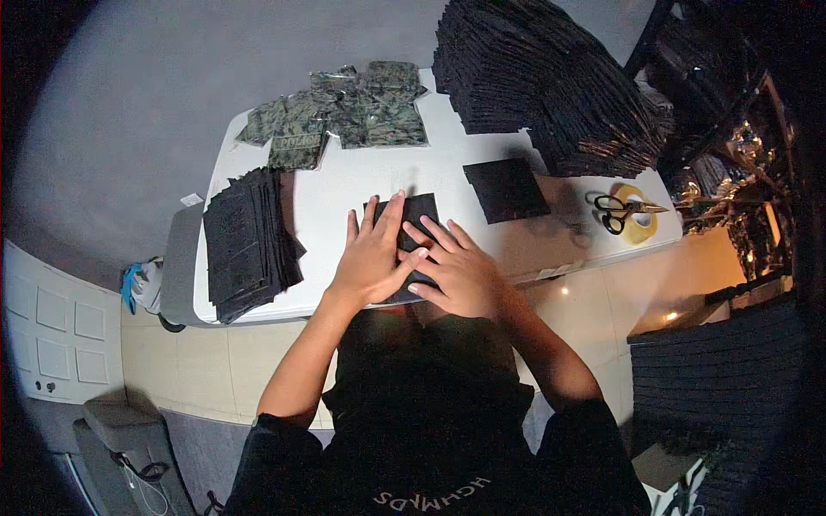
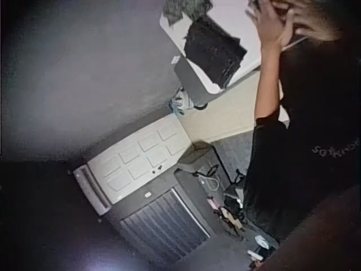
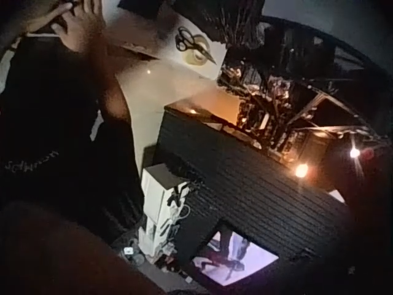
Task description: The recorder is packaging small camouflaged items into black bags and larger clear bags.
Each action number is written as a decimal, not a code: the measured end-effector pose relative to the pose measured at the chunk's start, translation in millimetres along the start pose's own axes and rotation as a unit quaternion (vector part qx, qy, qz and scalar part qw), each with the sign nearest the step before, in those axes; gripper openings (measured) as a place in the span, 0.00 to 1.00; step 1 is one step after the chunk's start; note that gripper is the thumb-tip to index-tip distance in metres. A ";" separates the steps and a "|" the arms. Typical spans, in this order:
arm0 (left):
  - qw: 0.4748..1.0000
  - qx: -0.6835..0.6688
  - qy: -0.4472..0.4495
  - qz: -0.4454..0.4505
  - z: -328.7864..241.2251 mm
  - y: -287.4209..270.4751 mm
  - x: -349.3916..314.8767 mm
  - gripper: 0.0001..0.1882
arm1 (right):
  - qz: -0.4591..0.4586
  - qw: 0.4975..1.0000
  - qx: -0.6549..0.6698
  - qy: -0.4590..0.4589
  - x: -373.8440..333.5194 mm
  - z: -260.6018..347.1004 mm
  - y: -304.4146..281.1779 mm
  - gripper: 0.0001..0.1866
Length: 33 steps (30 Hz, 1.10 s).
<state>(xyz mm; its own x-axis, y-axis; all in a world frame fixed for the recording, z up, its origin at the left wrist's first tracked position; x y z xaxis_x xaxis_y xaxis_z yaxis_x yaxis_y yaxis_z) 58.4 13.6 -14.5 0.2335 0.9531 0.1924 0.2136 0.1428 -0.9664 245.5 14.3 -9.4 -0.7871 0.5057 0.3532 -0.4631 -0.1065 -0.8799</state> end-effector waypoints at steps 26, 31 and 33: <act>0.986 -0.026 0.142 -0.087 -3.5 -25.8 -89.4 0.41 | -0.074 0.976 0.203 0.009 -42.0 -2.8 3.4 0.23; 0.984 -0.120 0.090 -0.092 2.6 -31.3 -77.4 0.36 | -0.068 0.975 0.206 0.057 -35.3 -13.1 0.4 0.09; 0.981 -0.172 0.053 -0.075 5.5 -36.3 -69.3 0.35 | -0.079 0.968 0.222 0.081 -25.8 -17.6 -5.0 0.07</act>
<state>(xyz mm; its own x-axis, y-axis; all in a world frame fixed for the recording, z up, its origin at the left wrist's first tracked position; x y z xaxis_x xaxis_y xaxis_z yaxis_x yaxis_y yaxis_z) 29.3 -56.2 6.3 0.2680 0.8926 0.3624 0.5558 0.1640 -0.8150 275.3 16.9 -19.7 -0.6351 0.6694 0.3853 -0.7300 -0.3572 -0.5827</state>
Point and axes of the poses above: each hand's wrist, its own x-axis towards the middle knuckle, its own y-axis out of the palm, z = x × y, the point moved 4 cm from there along x, towards the middle knuckle, and after that the axes turned 9 degrees about x, right-handed, at the moved point
